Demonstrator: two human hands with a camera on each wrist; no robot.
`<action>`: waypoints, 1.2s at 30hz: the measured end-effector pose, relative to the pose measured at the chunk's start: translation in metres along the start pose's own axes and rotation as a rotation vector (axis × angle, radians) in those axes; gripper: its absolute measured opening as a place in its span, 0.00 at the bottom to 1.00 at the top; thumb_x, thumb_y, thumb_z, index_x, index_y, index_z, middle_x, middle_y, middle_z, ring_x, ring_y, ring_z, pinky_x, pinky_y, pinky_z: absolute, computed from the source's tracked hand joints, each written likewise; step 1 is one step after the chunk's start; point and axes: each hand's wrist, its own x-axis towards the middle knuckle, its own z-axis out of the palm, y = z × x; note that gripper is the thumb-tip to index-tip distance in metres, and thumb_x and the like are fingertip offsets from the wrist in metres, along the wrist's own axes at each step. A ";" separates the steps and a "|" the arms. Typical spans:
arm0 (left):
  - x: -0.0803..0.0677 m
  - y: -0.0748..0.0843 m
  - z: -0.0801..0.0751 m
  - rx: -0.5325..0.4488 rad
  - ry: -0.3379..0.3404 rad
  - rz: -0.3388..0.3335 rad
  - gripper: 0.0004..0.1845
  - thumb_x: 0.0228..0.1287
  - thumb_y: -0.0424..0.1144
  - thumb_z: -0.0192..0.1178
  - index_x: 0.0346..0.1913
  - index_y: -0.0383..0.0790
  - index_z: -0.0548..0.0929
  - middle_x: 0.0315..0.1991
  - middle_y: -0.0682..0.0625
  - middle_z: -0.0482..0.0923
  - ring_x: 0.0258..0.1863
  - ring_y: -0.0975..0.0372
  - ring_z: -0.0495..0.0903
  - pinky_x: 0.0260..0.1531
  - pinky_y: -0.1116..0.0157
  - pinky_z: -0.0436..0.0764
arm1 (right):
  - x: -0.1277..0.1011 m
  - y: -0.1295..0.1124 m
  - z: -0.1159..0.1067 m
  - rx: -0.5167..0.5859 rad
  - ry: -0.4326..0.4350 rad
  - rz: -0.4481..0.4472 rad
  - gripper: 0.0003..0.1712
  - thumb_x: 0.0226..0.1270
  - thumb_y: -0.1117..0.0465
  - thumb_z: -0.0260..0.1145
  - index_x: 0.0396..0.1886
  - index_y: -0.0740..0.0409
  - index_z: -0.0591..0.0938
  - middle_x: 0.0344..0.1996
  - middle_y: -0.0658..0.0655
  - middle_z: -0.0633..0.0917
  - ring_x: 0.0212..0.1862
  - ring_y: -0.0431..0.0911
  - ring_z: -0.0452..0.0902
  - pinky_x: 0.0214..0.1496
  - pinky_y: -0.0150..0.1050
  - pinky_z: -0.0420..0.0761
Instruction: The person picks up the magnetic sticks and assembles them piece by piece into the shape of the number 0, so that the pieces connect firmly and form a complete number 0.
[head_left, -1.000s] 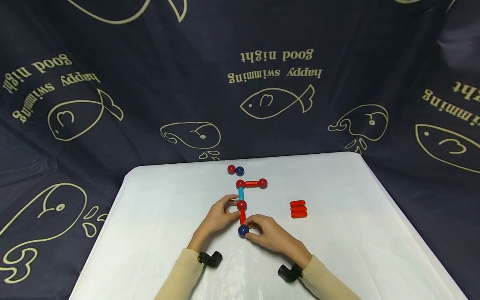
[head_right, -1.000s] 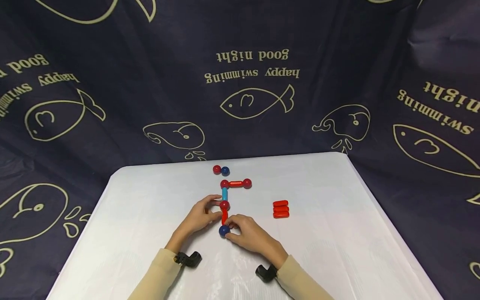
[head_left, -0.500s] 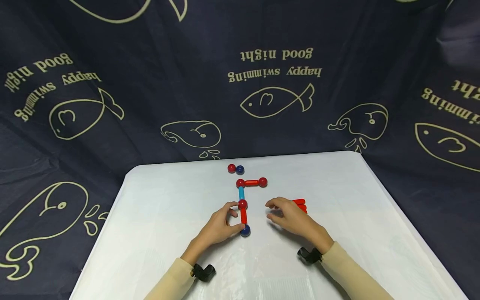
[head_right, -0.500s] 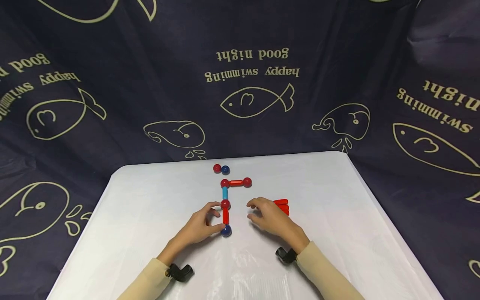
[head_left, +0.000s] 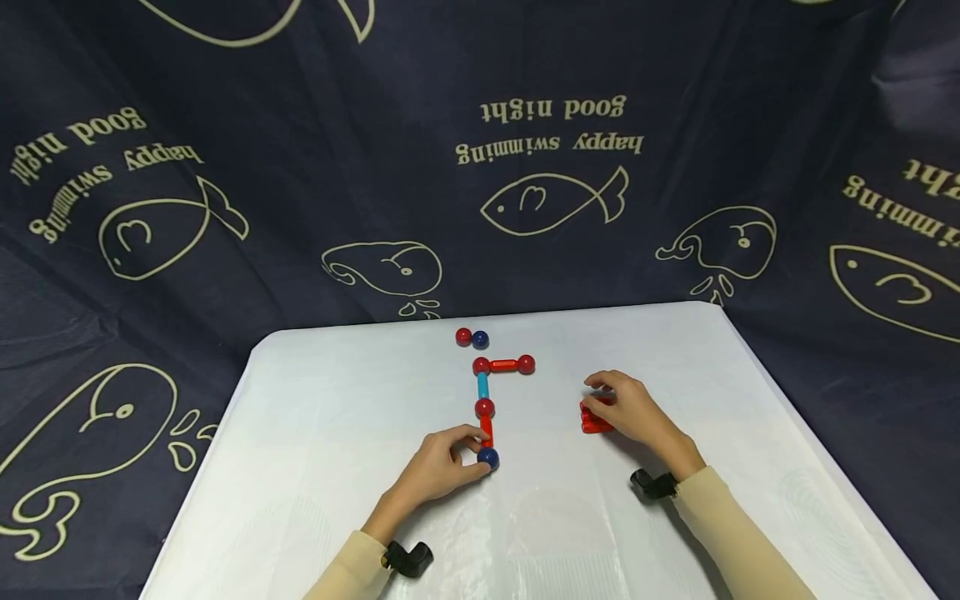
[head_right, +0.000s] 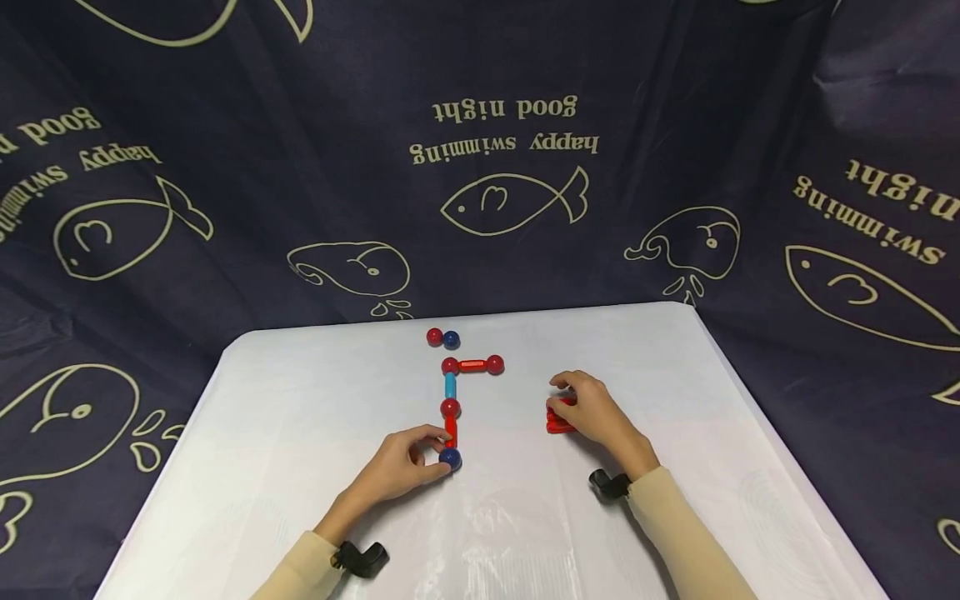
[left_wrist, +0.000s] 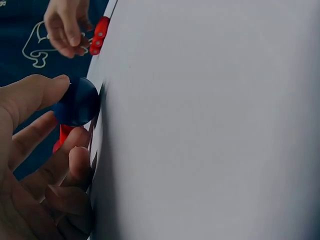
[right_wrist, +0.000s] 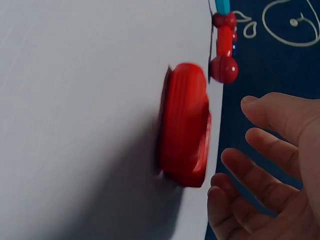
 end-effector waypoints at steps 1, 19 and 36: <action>-0.001 0.000 0.000 -0.004 0.000 0.001 0.17 0.60 0.43 0.75 0.52 0.49 0.87 0.39 0.56 0.87 0.20 0.69 0.71 0.20 0.71 0.72 | -0.001 0.003 -0.001 0.002 -0.004 0.015 0.19 0.67 0.62 0.73 0.55 0.65 0.84 0.50 0.63 0.86 0.49 0.56 0.84 0.52 0.54 0.84; 0.000 -0.005 -0.001 -0.073 -0.024 -0.036 0.14 0.61 0.43 0.74 0.51 0.54 0.89 0.43 0.55 0.88 0.18 0.71 0.68 0.18 0.71 0.69 | 0.002 0.022 -0.006 0.013 -0.079 0.044 0.09 0.68 0.68 0.68 0.45 0.64 0.87 0.42 0.61 0.87 0.43 0.50 0.81 0.49 0.47 0.80; -0.001 -0.012 -0.001 -0.215 -0.034 -0.113 0.16 0.59 0.44 0.76 0.51 0.53 0.90 0.45 0.51 0.89 0.16 0.71 0.66 0.16 0.72 0.67 | 0.009 0.020 0.000 -0.031 -0.116 0.041 0.09 0.72 0.69 0.64 0.47 0.67 0.87 0.43 0.64 0.85 0.46 0.54 0.80 0.55 0.56 0.81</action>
